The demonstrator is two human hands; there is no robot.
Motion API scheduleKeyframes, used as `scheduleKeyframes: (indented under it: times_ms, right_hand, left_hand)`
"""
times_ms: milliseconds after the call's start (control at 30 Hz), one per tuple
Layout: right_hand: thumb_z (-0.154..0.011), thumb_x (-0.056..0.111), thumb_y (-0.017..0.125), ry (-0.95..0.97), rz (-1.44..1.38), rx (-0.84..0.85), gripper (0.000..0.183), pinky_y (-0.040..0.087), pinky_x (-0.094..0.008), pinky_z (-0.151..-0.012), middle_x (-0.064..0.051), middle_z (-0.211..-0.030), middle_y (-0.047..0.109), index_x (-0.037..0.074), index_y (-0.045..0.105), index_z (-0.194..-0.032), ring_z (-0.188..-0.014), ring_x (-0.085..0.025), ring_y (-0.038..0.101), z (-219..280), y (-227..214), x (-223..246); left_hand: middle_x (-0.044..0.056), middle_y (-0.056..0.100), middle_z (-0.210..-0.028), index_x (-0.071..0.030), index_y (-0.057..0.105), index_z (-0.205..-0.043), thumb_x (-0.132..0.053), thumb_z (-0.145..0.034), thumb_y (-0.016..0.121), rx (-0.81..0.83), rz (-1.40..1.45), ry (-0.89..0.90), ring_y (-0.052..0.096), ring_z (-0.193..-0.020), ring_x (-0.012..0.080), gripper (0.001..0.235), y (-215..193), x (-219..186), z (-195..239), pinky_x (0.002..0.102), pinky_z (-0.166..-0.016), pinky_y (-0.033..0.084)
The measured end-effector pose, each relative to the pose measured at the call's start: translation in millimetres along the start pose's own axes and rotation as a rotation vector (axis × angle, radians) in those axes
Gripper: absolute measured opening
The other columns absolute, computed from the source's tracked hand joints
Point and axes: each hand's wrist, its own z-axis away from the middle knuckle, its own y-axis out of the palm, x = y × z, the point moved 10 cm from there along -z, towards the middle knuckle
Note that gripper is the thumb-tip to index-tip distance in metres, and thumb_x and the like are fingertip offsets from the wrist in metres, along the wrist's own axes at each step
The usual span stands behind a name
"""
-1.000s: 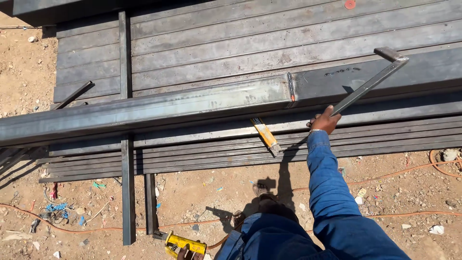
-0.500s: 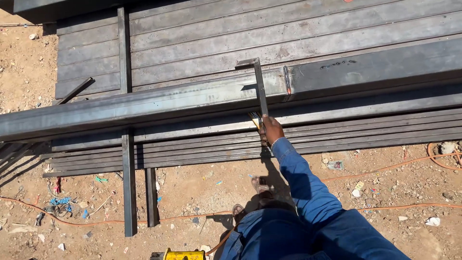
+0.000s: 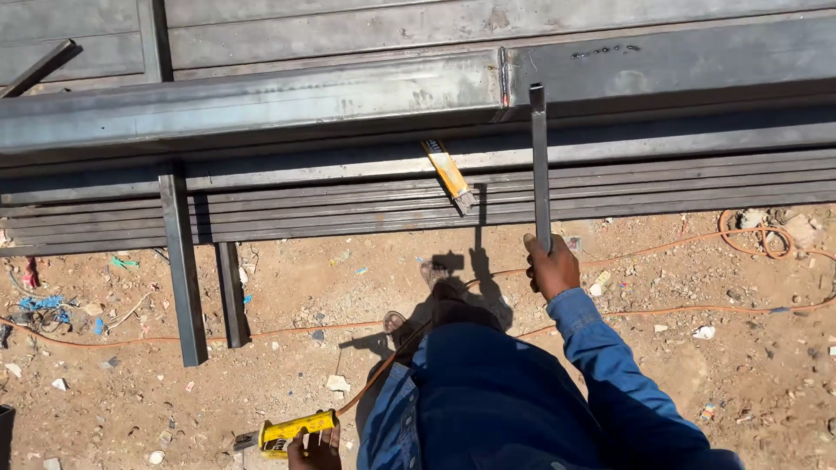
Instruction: Welding a joint between two large metal beams in an outdoor industrial area.
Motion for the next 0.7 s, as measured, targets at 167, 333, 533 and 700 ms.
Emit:
scheduleKeyframes:
  times_ms: [167, 333, 533, 700]
  right_hand:
    - [-0.098, 0.031, 0.047, 0.126, 1.210, 0.006, 0.070, 0.056, -0.057, -0.081, -0.035, -0.107, 0.070, 0.006, 0.034, -0.162, -0.096, -0.050, 0.070, 3, -56, -227]
    - [-0.087, 0.054, 0.060, 0.278, 0.833, 0.368, 0.101, 0.051, -0.055, -0.097, -0.036, -0.127, 0.062, 0.027, 0.005, -0.167, -0.115, -0.046, 0.066, 33, -77, -458]
    - [-0.086, 0.051, 0.069, 0.415, 0.964, 0.175, 0.085, 0.054, -0.052, -0.090, -0.032, -0.119, 0.066, 0.019, 0.024, -0.150, -0.107, -0.043, 0.070, 11, -153, -419]
    - [-0.085, 0.048, 0.076, 0.513, 1.053, 0.078, 0.073, 0.056, -0.049, -0.083, -0.029, -0.112, 0.070, 0.012, 0.040, -0.137, -0.100, -0.041, 0.074, 3, -171, -397]
  left_hand:
    - [0.009, 0.065, -0.124, -0.010, 0.057, -0.121, -0.032, -0.096, 0.067, 0.192, -0.222, -0.062, 0.062, -0.109, 0.0303, 0.035, 101, -34, -20, 0.048, -0.097, 0.050]
    - [0.012, 0.067, -0.119, -0.010, 0.056, -0.132, -0.023, -0.090, 0.064, 0.402, -0.452, -0.045, 0.068, -0.104, 0.0288, 0.044, 232, -13, -23, 0.045, -0.087, 0.055]
    - [0.016, 0.070, -0.116, -0.012, 0.051, -0.140, -0.019, -0.086, 0.064, 0.538, -0.589, -0.123, 0.070, -0.099, 0.0268, 0.056, 296, 55, -25, 0.040, -0.085, 0.056]
    - [0.014, 0.070, -0.113, -0.007, 0.052, -0.140, -0.020, -0.087, 0.066, 0.567, -0.607, -0.099, 0.070, -0.095, 0.0247, 0.057, 309, 59, -30, 0.038, -0.083, 0.058]
